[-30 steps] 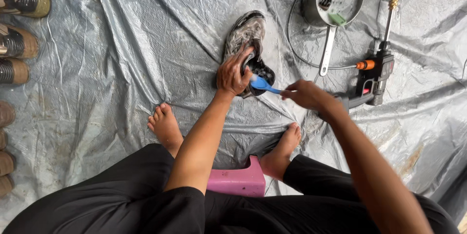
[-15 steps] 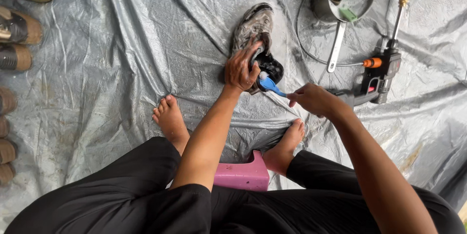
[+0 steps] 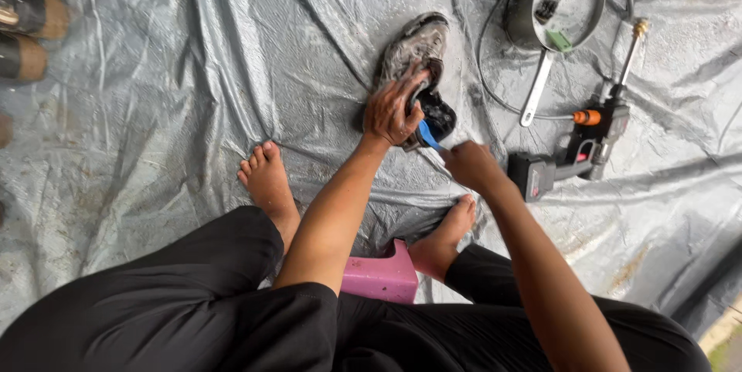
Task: The person scrubs a single sneaker with a brush and soapy water, focusing on the upper and interior surfaces. They use a blue brush to apply cleaning solution and scrub the shoe thoroughly.
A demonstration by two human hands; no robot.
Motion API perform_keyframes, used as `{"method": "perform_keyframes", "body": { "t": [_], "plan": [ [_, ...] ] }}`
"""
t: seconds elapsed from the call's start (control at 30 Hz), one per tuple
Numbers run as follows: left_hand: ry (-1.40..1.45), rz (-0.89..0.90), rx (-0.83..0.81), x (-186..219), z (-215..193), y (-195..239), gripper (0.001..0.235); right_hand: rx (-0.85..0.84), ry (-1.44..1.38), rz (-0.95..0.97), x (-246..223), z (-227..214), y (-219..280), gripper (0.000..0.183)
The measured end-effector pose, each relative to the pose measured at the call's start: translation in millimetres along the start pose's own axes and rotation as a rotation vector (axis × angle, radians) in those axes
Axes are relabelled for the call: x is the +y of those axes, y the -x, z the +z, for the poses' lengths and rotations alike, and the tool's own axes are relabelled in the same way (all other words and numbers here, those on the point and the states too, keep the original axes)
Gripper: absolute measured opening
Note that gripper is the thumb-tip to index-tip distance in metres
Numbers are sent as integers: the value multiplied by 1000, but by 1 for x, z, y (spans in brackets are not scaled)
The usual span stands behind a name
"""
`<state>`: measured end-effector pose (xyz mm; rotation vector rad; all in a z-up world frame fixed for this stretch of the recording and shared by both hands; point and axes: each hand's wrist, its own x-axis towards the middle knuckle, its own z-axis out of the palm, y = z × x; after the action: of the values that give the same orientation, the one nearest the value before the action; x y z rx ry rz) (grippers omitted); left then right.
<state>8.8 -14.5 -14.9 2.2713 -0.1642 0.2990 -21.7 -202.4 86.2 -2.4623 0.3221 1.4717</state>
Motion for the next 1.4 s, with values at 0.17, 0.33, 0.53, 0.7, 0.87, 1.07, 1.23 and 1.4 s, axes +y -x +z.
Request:
{"method": "perform_keyframes", "body": {
  "t": [0.17, 0.33, 0.53, 0.7, 0.87, 1.07, 1.23, 1.4],
  "plan": [
    [62, -34, 21, -3, -4, -3, 67, 59, 128, -30, -8, -22, 19, 42],
    [66, -36, 45, -4, -6, -10, 66, 128, 227, 42, -9, -50, 39, 43],
    [31, -7, 17, 0, -7, -7, 66, 208, 254, 51, -23, -26, 25, 46],
    [66, -61, -5, 2, -16, -6, 64, 216, 269, 58, -17, -55, 55, 42],
    [84, -50, -40, 30, -20, -10, 64, 233, 122, -4, -9, 6, -11, 49],
    [236, -290, -104, 16, -40, -26, 35, 37, -592, -71, 61, -159, 50, 45],
    [182, -357, -123, 17, -52, -72, 21, 572, -699, -125, 108, -181, -41, 30],
    [249, -369, -307, 10, -57, -88, 30, 652, -612, 17, 101, -158, -84, 30]
  ]
}}
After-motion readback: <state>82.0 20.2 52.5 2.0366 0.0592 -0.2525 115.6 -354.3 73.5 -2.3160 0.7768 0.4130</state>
